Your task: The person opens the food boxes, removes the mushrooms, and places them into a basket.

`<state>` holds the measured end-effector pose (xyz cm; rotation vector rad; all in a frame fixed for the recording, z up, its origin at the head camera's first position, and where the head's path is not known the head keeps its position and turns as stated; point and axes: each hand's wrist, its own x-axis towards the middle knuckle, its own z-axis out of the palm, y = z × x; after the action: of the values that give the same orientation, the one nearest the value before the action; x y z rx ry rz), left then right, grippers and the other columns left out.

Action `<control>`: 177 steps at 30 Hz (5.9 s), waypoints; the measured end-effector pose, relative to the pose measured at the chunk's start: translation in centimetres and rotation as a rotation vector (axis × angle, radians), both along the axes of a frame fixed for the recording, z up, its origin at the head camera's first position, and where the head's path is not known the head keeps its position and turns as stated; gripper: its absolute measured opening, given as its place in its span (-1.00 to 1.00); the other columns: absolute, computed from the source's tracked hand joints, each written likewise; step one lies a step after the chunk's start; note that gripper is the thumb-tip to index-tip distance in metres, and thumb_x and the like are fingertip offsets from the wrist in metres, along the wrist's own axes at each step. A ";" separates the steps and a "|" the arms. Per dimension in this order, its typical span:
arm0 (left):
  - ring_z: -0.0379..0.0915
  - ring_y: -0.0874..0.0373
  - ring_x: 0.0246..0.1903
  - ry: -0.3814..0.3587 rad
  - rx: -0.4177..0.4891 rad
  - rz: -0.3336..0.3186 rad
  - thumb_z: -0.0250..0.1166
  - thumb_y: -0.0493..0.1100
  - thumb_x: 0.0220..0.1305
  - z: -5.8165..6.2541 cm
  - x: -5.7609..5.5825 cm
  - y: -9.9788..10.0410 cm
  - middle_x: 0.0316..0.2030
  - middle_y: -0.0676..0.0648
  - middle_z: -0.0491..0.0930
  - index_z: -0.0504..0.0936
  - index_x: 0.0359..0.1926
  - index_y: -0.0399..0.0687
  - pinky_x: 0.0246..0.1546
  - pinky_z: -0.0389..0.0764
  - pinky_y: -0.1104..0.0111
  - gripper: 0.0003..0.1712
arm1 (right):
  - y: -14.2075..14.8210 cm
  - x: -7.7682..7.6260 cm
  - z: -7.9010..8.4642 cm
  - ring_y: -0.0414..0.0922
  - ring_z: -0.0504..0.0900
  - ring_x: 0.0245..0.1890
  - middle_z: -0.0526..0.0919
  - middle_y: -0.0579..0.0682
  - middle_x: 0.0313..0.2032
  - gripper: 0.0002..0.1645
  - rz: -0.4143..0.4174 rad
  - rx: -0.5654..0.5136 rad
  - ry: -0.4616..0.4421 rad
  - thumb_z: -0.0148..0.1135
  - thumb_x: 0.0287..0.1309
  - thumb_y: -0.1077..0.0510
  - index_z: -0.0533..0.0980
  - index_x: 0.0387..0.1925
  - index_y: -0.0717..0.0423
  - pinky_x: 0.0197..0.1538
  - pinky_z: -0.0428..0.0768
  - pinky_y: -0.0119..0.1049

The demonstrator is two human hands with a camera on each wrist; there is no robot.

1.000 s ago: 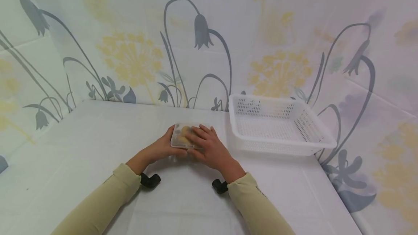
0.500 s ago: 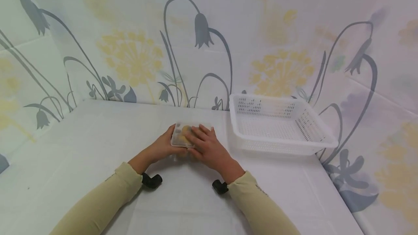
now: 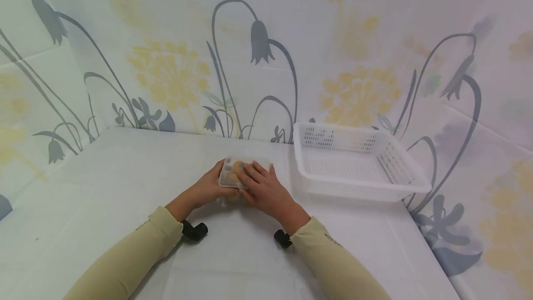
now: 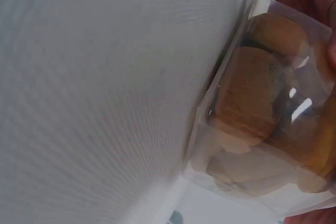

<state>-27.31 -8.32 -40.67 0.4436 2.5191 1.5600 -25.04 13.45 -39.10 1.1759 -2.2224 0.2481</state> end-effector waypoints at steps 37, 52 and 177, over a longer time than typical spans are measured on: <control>-0.16 -0.05 0.50 -0.149 0.078 -0.113 0.53 0.07 -0.06 -0.1 -0.2 -0.9 0.50 -0.06 -0.05 -0.20 0.50 0.17 0.45 0.00 -0.11 0.30 | 0.8 -1.3 7.0 -0.11 0.63 -0.02 0.62 -0.05 0.14 -0.53 -0.067 -0.047 -0.633 0.15 0.34 -0.03 0.48 0.25 -0.13 0.09 0.60 -0.07; -0.01 -0.05 0.46 -0.129 0.020 -0.184 0.55 0.10 -0.09 0.1 -0.4 -1.7 0.47 -0.10 0.05 -0.21 0.51 0.22 0.46 0.02 -0.07 0.34 | 1.4 -4.3 9.4 -0.05 0.50 0.20 0.58 -0.10 0.17 -0.51 -0.203 -0.134 -0.898 0.11 0.28 -0.24 0.53 0.16 -0.21 0.24 0.47 0.04; -0.06 -0.11 0.49 -0.081 0.067 -0.283 0.57 0.02 -0.10 -0.6 -0.5 -3.0 0.47 -0.16 0.02 -0.04 0.42 -0.04 0.46 0.00 -0.05 0.21 | 1.6 -3.1 4.3 0.00 0.48 0.25 0.48 0.04 0.24 -0.50 -0.304 -0.602 -0.813 0.13 0.34 0.01 0.44 0.27 0.02 0.23 0.53 -0.13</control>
<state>-27.78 -11.32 -41.24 0.6971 2.2337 1.5233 -28.19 15.10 -34.78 0.4143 -2.6337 1.3476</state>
